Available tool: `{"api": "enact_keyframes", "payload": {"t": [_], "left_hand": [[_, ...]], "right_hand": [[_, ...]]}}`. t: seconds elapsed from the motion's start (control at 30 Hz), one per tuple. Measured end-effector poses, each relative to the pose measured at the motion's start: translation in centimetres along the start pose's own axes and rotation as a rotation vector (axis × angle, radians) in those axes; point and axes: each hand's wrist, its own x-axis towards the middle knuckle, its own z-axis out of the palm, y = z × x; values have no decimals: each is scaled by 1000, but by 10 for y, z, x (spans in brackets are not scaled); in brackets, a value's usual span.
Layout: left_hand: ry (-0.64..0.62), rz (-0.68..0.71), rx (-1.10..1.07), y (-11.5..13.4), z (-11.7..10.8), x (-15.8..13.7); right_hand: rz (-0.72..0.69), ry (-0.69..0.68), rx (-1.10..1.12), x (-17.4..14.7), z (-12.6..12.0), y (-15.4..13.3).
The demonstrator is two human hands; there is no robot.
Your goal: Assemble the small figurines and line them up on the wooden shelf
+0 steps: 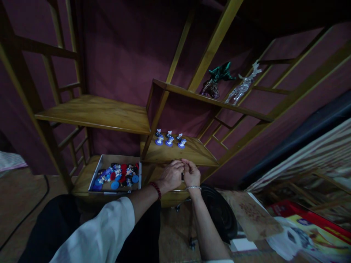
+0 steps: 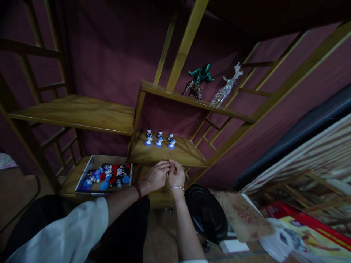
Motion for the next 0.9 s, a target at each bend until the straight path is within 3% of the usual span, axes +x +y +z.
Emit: {"api": "enact_keyframes", "payload": {"t": [0.27, 0.6, 0.9], "left_hand": [[-79, -10, 30, -10, -15, -36], [-173, -187, 105, -40, -27, -93], [-280, -461, 170, -70, -48, -149]], "right_hand": [[-55, 76, -3, -41, 26, -25], [20, -122, 62, -89, 75, -23], [106, -284, 69, -139, 137, -29]]}}
